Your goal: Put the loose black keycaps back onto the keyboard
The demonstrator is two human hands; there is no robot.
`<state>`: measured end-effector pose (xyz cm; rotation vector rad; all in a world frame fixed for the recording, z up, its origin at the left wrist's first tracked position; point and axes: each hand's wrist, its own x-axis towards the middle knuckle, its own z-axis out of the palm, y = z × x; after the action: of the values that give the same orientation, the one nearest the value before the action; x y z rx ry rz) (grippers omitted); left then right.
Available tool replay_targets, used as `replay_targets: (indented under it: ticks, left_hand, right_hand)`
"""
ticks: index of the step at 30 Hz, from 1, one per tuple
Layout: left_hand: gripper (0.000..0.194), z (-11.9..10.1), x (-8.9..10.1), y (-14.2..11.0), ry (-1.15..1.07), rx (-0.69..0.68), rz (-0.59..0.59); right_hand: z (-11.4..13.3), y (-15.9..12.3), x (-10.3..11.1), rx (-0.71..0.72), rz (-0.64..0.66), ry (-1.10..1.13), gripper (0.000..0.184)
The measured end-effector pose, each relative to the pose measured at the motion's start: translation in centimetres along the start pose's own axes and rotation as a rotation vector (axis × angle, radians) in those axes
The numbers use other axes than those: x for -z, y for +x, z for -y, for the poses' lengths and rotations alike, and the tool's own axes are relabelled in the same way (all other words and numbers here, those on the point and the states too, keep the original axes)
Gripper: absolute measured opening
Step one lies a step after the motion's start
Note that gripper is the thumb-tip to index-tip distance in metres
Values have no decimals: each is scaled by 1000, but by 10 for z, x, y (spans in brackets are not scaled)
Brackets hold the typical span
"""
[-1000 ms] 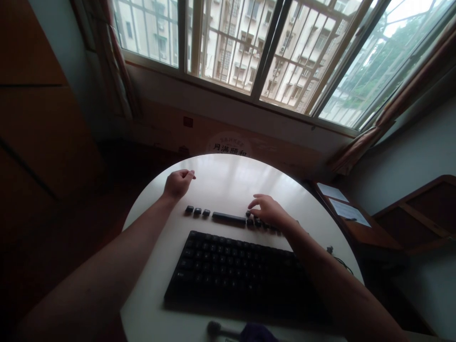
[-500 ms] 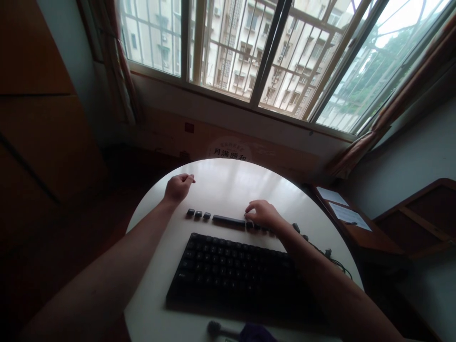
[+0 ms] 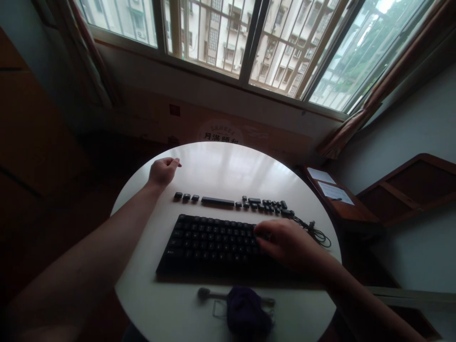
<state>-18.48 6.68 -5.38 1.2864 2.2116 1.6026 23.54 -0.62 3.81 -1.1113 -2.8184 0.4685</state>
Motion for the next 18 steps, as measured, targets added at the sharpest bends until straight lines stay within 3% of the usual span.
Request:
replay_targets:
  ticks: [8,13,18]
  left_hand:
    - [34,4,1,0,10,2,-26]
    - [34,4,0,1,24,3,-15]
    - [34,4,-2,2,26,9,-5]
  right_hand:
    - [-7,-30,-41,47,-57,-76,26]
    - [-1,-34,-48,136,-136,-275,11]
    - [8,-32,-50,239,-203,-301,11]
